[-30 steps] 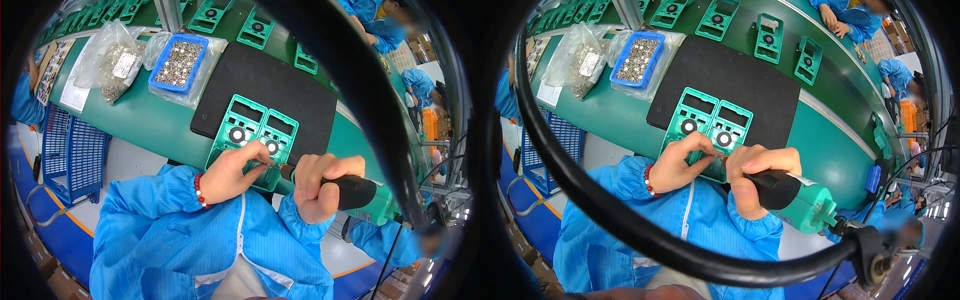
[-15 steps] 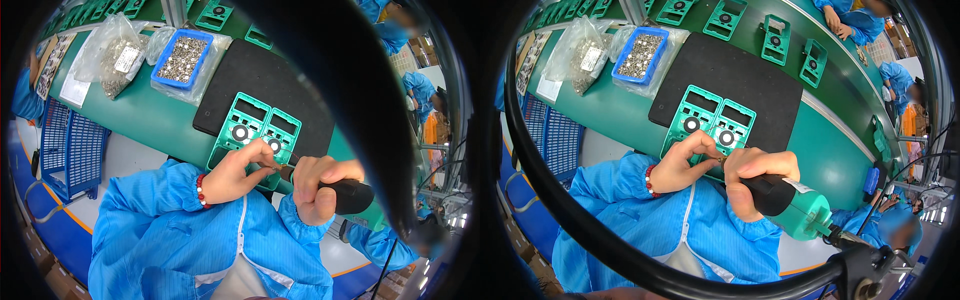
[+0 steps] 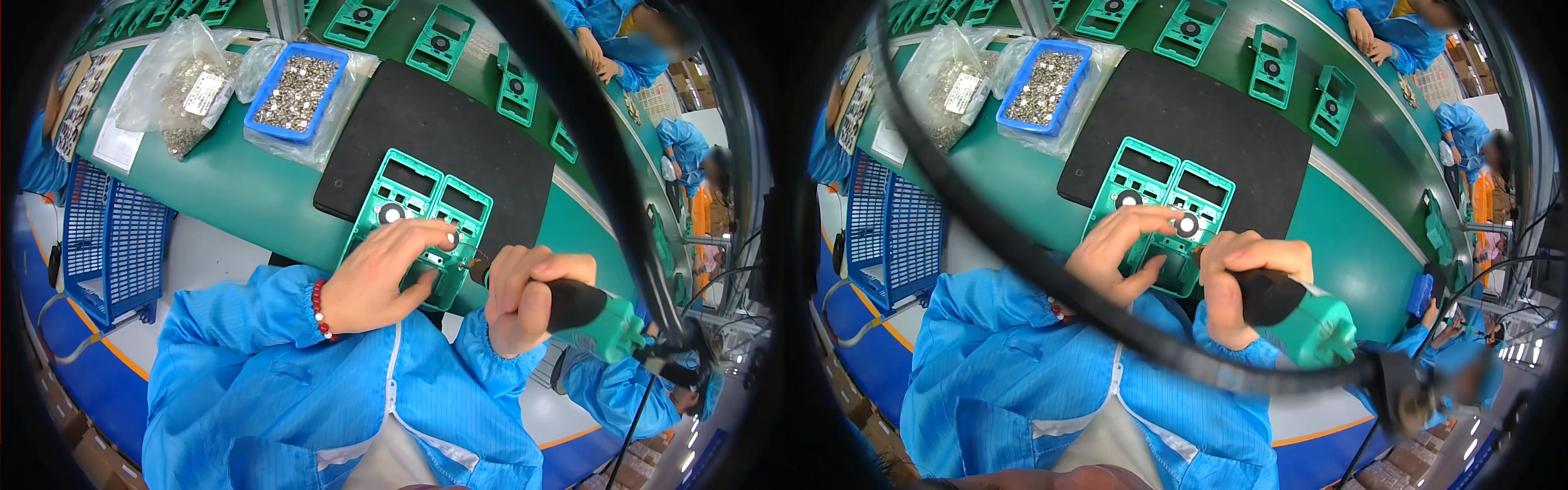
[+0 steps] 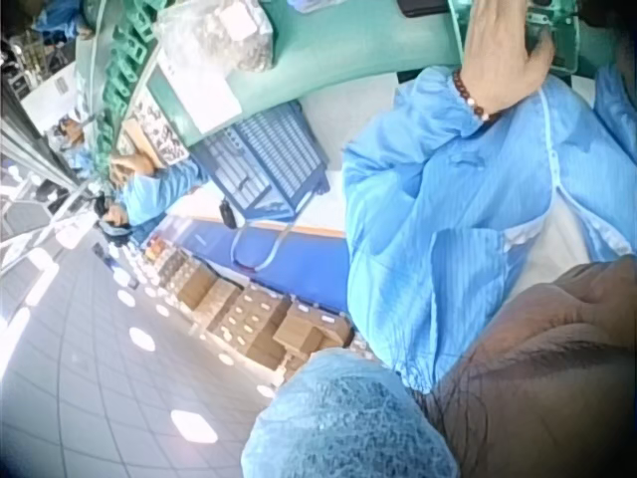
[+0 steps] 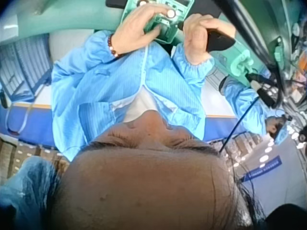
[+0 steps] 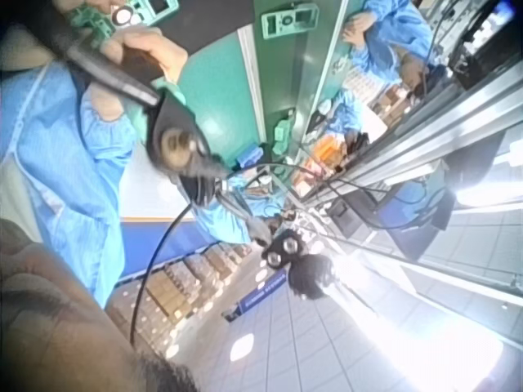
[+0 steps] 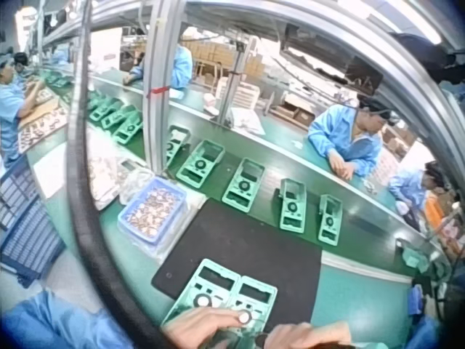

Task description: Assembling components into green electronic device housings using an electric screwdriver on an assembly line.

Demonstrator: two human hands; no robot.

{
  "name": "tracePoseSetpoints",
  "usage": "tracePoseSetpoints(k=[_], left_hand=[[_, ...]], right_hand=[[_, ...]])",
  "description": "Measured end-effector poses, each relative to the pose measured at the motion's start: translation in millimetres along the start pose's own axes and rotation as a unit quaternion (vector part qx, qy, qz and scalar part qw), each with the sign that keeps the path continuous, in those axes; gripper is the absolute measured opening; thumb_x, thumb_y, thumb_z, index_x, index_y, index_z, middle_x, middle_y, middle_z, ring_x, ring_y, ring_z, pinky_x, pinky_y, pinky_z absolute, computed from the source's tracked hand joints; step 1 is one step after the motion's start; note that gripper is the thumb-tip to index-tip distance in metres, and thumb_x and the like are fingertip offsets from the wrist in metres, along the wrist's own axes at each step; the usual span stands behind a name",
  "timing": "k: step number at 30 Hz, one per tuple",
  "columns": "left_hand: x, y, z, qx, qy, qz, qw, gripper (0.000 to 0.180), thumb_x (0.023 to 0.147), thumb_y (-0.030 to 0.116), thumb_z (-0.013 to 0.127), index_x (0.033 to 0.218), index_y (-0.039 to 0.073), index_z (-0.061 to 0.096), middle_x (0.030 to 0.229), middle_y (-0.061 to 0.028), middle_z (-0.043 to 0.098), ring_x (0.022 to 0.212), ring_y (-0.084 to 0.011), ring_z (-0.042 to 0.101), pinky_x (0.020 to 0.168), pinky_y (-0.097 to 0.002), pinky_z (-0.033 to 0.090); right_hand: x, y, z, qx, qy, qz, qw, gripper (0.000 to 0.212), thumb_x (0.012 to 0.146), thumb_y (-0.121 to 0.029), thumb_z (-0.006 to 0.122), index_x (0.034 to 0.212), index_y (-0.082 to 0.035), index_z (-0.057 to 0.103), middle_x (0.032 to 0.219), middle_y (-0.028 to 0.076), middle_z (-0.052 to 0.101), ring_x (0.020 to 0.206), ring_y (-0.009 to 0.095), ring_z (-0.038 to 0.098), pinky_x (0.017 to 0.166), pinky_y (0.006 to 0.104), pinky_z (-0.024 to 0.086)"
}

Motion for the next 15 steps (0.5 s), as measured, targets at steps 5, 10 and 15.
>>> tracePoseSetpoints(k=[5,10,15], left_hand=[[-11.3,-5.1,15.1,0.266,-0.066,0.08,0.958,0.049,0.081,0.031,0.075,0.12,0.003,0.065,0.134,-0.0106,0.059,0.13,-0.025,0.051,0.111,-0.0427,0.036],[-12.5,-9.1,21.0,0.315,-0.094,0.094,0.94,0.047,0.084,0.036,0.072,0.116,0.002,0.067,0.138,-0.0101,0.058,0.136,-0.0231,0.047,0.113,-0.0425,0.033],[-12.7,-9.1,20.8,0.332,-0.108,0.097,0.932,0.045,0.086,0.037,0.07,0.114,0.002,0.067,0.138,-0.0096,0.058,0.137,-0.0222,0.046,0.114,-0.043,0.031]], right_hand=[[-16.1,32.0,-21.9,-0.106,0.029,0.033,0.993,0.026,0.096,-0.02,0.066,0.102,-0.005,0.047,0.062,0.001,0.046,0.047,0.01,0.04,0.047,0.0279,0.034],[-10.7,40.1,-17.4,-0.051,0.025,0.03,0.998,0.024,0.095,-0.017,0.066,0.101,-0.004,0.047,0.062,0.002,0.046,0.047,0.01,0.04,0.046,0.0278,0.035],[-12.3,45.2,-20.1,-0.064,0.029,0.045,0.996,0.023,0.096,-0.017,0.065,0.101,-0.004,0.047,0.062,0.002,0.046,0.047,0.01,0.039,0.046,0.0278,0.035]])
Point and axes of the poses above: each hand's wrist, its own x-axis towards the middle knuckle, its own z-axis out of the palm, y = z × x, the point moved 5 cm from there along x, towards the middle knuckle
